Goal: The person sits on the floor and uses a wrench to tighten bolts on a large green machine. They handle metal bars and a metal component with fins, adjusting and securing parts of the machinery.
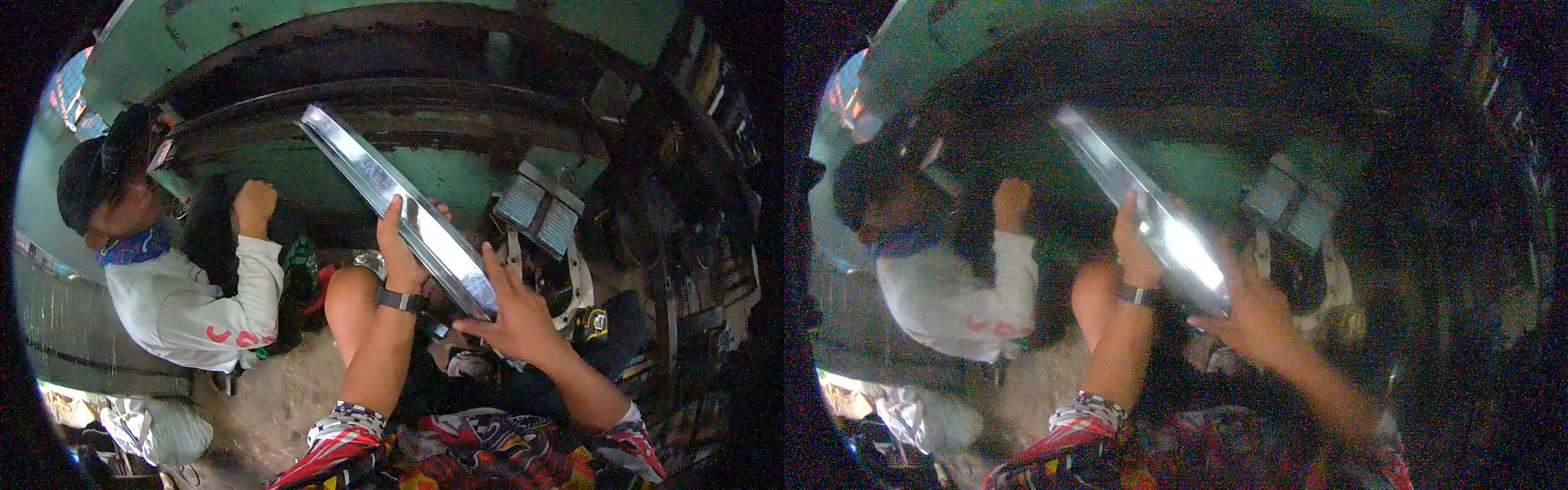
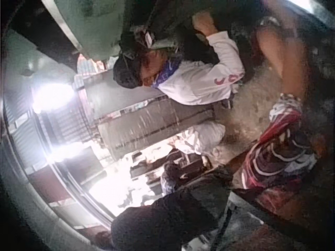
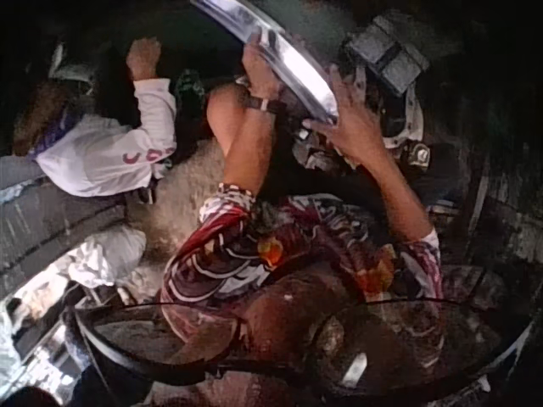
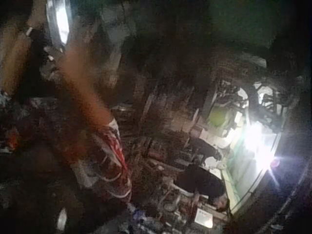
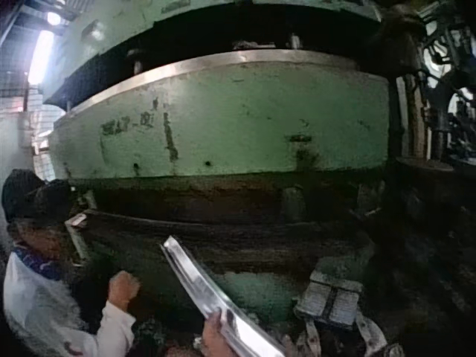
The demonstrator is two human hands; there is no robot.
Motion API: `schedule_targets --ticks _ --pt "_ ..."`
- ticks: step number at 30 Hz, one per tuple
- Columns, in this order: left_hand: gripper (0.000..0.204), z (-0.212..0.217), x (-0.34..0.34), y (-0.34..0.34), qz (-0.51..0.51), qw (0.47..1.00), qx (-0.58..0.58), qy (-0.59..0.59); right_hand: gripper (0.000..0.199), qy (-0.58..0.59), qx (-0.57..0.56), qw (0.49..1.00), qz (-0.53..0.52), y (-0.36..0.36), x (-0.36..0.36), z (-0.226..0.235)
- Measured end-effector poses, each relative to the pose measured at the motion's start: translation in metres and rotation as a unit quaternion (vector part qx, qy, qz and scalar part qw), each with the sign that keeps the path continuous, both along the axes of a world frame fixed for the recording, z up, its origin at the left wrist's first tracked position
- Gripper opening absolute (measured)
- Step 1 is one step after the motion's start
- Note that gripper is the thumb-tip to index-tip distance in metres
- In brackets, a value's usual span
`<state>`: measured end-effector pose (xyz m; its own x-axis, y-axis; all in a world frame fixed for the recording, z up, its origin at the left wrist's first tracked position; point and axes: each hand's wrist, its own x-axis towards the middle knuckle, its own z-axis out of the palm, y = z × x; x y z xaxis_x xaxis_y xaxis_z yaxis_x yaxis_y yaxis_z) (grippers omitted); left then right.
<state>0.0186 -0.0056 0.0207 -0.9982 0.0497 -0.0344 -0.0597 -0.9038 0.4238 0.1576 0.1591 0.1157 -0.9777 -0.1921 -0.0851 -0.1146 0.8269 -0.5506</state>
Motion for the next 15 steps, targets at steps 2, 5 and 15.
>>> schedule_targets --ticks 2,5,15 --pt "0.046 0.012 0.008 0.003 -0.011 1.0 0.016 -0.004 0.109 0.09 0.04 0.995 0.027 0.005 0.003 -0.036" --pt "0.044 0.014 0.008 0.002 -0.015 1.0 0.015 0.007 0.11 0.16 0.065 0.984 0.034 0.001 0.009 -0.047" --pt "0.032 0.115 0.052 0.007 0.038 0.971 -0.19 0.14 0.101 0.206 -0.191 0.96 0.004 0.063 0.005 0.056"
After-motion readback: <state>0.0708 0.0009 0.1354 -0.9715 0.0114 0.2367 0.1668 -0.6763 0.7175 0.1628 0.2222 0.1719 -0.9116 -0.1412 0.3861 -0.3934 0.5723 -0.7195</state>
